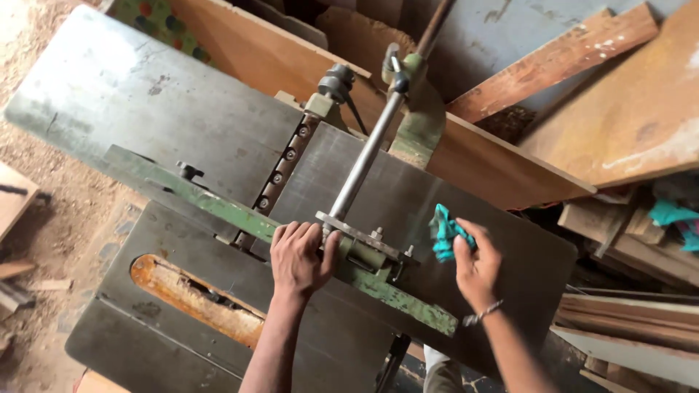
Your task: The recorder uses a blue cloth to clean the metal surfaces of a jointer machine and then adjusts its mechanical levers and screws.
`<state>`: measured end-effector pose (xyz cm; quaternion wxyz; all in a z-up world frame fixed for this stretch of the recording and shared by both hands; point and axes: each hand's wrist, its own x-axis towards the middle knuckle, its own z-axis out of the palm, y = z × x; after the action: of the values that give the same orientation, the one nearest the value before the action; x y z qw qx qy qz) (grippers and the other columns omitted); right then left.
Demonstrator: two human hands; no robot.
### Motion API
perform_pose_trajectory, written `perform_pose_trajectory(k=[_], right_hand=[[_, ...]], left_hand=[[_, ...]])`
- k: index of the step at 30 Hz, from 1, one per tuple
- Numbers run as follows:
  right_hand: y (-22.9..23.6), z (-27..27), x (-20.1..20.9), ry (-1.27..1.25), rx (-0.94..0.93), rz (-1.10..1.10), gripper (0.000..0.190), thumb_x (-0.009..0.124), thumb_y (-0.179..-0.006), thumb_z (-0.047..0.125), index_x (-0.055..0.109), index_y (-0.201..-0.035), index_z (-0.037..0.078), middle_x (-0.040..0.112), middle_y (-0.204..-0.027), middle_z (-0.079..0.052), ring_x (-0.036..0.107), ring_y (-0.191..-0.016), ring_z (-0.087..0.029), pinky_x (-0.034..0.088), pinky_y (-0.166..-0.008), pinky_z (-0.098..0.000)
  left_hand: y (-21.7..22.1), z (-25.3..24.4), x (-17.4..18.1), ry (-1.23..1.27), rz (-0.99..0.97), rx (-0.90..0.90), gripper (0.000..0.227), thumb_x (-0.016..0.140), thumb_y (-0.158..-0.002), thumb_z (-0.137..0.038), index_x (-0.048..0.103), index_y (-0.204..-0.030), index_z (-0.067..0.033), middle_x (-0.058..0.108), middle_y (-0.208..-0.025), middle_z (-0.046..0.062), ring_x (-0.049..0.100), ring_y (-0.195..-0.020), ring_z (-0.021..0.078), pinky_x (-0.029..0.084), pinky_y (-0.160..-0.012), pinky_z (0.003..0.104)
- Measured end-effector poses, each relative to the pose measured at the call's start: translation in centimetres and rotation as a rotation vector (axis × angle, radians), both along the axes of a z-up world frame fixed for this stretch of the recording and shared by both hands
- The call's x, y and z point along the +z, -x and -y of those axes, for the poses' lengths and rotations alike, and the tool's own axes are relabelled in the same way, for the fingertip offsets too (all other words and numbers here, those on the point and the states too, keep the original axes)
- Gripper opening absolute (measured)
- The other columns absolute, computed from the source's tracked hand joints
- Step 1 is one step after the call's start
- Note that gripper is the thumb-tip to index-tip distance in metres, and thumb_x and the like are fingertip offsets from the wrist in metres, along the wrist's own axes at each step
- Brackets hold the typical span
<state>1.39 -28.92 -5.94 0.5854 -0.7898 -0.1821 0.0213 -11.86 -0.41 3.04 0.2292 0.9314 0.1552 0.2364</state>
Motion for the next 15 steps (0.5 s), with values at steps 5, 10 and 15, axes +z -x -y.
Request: perform_pose_trajectory(k=[5, 10, 15], right_hand=[[-5.5, -1.3, -4.9, 0.546, 0.405, 0.454, 0.037, 0.055, -0.101, 0.019, 0.063, -0.135, 0.006, 0.060, -0.144, -0.011, 0.054, -0.137, -0.029, 0.039, -0.118, -0.0432], [-8.5, -11.3, -6.9, 0.723, 0.747, 0.801, 0.054, 0.048, -0.104, 0.028, 0.051, -0.151, 0.002, 0.045, -0.162, -0.013, 0.040, -0.151, -0.027, 0.026, -0.126, -0.0456], [-11.0, -25.1, -7.2, 0.596, 0.881, 0.763, 0.062, 0.052, -0.102, 0.035, 0.044, -0.152, 0.000, 0.035, -0.163, -0.021, 0.030, -0.152, -0.037, 0.022, -0.122, -0.0544]], left_hand=[[-2.2, 0.2, 0.5, 0.146, -0.088, 0.233, 0.042, 0.066, -0.092, -0.037, 0.052, -0.065, -0.0078, 0.055, -0.064, 0.008, 0.055, -0.066, 0.0289, 0.039, -0.069, 0.041], [-2.6, 0.2, -0.4, 0.161, -0.025, 0.353, 0.044, 0.061, -0.101, -0.034, 0.050, -0.067, -0.0070, 0.054, -0.066, 0.008, 0.056, -0.069, 0.0287, 0.040, -0.071, 0.040], [-2.5, 0.2, -1.0, 0.166, 0.016, 0.361, 0.039, 0.063, -0.098, -0.031, 0.053, -0.067, -0.0088, 0.055, -0.065, 0.008, 0.057, -0.066, 0.0276, 0.040, -0.068, 0.039]])
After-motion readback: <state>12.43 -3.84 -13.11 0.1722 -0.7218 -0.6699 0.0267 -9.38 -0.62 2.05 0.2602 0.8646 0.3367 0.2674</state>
